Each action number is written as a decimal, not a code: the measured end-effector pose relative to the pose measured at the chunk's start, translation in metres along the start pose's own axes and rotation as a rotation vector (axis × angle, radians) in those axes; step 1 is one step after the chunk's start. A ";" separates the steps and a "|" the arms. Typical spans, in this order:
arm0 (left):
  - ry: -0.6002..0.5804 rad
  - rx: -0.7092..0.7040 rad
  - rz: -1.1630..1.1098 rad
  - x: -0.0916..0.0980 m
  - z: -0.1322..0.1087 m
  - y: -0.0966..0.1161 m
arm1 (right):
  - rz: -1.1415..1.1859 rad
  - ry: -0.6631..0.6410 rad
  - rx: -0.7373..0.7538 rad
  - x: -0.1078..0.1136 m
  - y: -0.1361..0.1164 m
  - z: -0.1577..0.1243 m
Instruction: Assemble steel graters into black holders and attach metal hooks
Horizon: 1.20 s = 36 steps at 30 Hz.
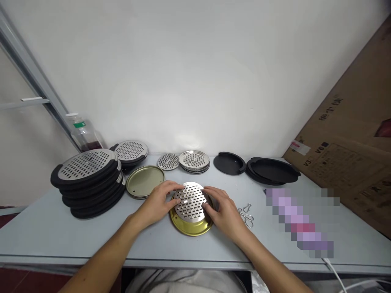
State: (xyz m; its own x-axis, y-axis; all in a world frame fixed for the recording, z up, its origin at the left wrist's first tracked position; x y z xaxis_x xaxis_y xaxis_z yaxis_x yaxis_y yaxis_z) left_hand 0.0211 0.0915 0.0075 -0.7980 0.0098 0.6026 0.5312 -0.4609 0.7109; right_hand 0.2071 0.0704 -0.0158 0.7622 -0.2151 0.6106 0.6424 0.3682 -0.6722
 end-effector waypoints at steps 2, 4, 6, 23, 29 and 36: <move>-0.007 0.015 0.002 -0.001 0.000 -0.001 | 0.004 -0.017 -0.012 -0.001 0.001 0.000; -0.015 0.025 0.006 -0.002 0.000 -0.003 | 0.002 -0.026 -0.022 -0.002 0.002 -0.001; -0.026 0.023 0.010 -0.004 -0.001 -0.004 | -0.005 -0.039 -0.036 -0.003 0.003 -0.001; -0.101 -0.014 0.064 -0.011 -0.005 -0.008 | -0.062 -0.097 -0.056 -0.009 0.013 -0.008; -0.148 -0.035 0.070 -0.013 -0.007 -0.005 | -0.063 -0.104 -0.061 -0.007 0.011 -0.009; -0.202 -0.039 0.087 -0.014 -0.009 0.000 | -0.052 -0.113 -0.049 -0.009 0.010 -0.009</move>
Point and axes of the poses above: each hand's wrist, its own z-axis towards the middle knuckle, its own x-axis out of the back of the hand, y = z × x, the point moved 10 cm from there along z, towards the middle knuckle, and after that the axes turned 8 degrees about y, right-handed, at the moved point
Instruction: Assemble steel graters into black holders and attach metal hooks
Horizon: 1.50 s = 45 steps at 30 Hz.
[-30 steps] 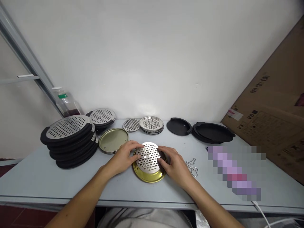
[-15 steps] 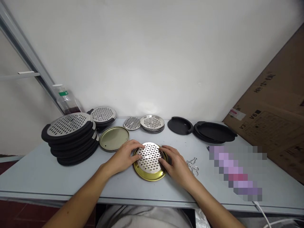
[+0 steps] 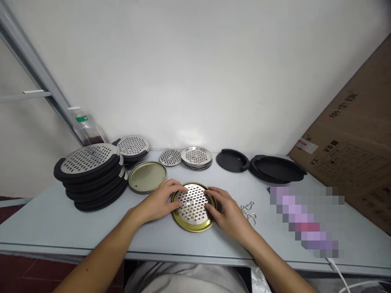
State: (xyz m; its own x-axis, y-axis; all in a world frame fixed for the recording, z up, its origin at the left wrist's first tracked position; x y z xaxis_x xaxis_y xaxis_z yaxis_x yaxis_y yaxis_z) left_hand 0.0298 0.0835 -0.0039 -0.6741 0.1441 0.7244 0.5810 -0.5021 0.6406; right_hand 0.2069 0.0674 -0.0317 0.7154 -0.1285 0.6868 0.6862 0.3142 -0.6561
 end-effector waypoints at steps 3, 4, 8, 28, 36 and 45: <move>0.000 -0.014 -0.002 0.000 0.000 0.002 | -0.001 0.002 0.002 0.001 0.001 0.000; 0.000 -0.017 -0.003 0.000 0.000 0.002 | -0.001 0.003 0.003 0.001 0.001 0.000; -0.002 -0.009 -0.010 0.000 -0.001 0.002 | 0.013 0.003 0.000 0.002 0.001 0.000; -0.068 -0.010 -0.016 0.007 -0.013 0.014 | 0.059 0.022 0.028 0.011 -0.007 -0.002; -0.073 -0.053 0.065 -0.015 -0.031 0.005 | 0.152 -0.201 0.241 0.000 -0.047 -0.021; -0.039 -0.075 -0.022 -0.017 -0.028 0.014 | 0.111 -0.226 0.258 -0.009 -0.043 -0.025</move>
Point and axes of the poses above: each hand's wrist, its own z-axis towards the middle knuckle, its own x-axis out of the back of the hand, y = z × x, the point moved 10 cm from there along z, towards the middle knuckle, and after that the axes turned 8 degrees about y, right-handed, at the moved point
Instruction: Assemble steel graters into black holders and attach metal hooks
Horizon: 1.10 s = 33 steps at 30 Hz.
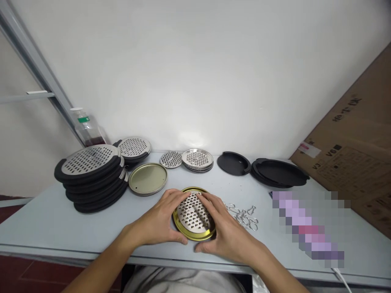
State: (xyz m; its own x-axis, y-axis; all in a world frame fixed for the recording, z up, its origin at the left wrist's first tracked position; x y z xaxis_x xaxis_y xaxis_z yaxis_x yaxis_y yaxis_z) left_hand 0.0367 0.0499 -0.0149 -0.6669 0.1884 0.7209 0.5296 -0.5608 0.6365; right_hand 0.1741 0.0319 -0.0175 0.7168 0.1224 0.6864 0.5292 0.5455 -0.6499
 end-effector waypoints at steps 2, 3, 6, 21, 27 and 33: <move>0.009 0.018 -0.013 0.001 0.000 -0.001 | -0.007 0.015 0.008 0.001 -0.001 0.000; 0.012 0.026 -0.018 0.001 0.000 -0.001 | -0.010 0.020 0.003 0.001 0.000 0.000; 0.018 0.029 -0.028 0.001 0.000 -0.002 | 0.005 0.010 -0.029 0.000 0.003 -0.001; 0.017 0.040 -0.023 0.000 -0.002 -0.009 | -0.006 0.013 -0.077 0.000 0.009 -0.002; 0.077 0.079 0.012 0.003 0.001 -0.009 | -0.030 0.053 -0.122 0.004 0.014 0.001; 0.099 0.071 0.008 0.006 0.005 -0.002 | 0.004 0.043 -0.108 0.005 0.008 0.002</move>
Point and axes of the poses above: each hand's wrist, its own z-axis towards the middle knuckle, its own x-axis out of the back of the hand, y = z × x, the point moved 10 cm from there along z, towards the middle knuckle, and after that the axes turned 8 degrees about y, right-handed, at the moved point
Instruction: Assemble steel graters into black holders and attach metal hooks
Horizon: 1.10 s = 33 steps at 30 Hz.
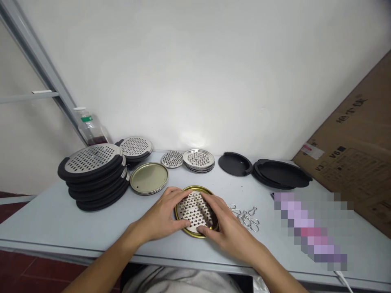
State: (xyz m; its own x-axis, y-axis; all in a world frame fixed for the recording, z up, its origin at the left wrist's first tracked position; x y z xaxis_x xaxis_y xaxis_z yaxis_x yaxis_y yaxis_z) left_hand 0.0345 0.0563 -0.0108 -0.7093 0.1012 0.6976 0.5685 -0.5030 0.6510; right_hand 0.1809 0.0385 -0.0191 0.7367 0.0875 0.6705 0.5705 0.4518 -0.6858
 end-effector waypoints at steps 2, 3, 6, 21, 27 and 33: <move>0.011 0.000 0.004 0.002 0.000 0.001 | -0.012 -0.004 0.012 0.000 -0.002 0.000; 0.014 -0.007 0.010 0.003 0.000 0.001 | -0.021 -0.002 0.020 0.001 -0.003 0.000; 0.008 -0.037 0.032 0.003 0.000 0.001 | -0.029 0.022 0.053 0.005 -0.006 0.000; 0.071 -0.054 0.093 0.014 0.007 0.009 | 0.139 0.232 0.102 0.024 -0.002 0.007; 0.087 -0.084 0.109 0.019 0.025 0.019 | 0.093 0.306 0.080 0.027 0.011 0.015; 0.044 -0.070 0.075 0.010 0.025 0.011 | 0.033 0.309 0.006 0.027 0.020 0.014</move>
State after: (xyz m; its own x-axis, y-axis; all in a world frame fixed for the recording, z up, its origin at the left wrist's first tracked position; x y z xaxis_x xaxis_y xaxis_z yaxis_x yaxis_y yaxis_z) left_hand 0.0440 0.0729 0.0113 -0.6846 0.0240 0.7285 0.5910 -0.5667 0.5741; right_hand 0.2070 0.0623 -0.0114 0.8308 -0.1711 0.5296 0.5429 0.4583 -0.7037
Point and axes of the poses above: each hand's wrist, its own z-axis towards the middle knuckle, its own x-axis out of the back of the hand, y = z × x, the point moved 10 cm from there along z, towards the middle knuckle, and after that the axes turned 8 degrees about y, right-handed, at the moved point
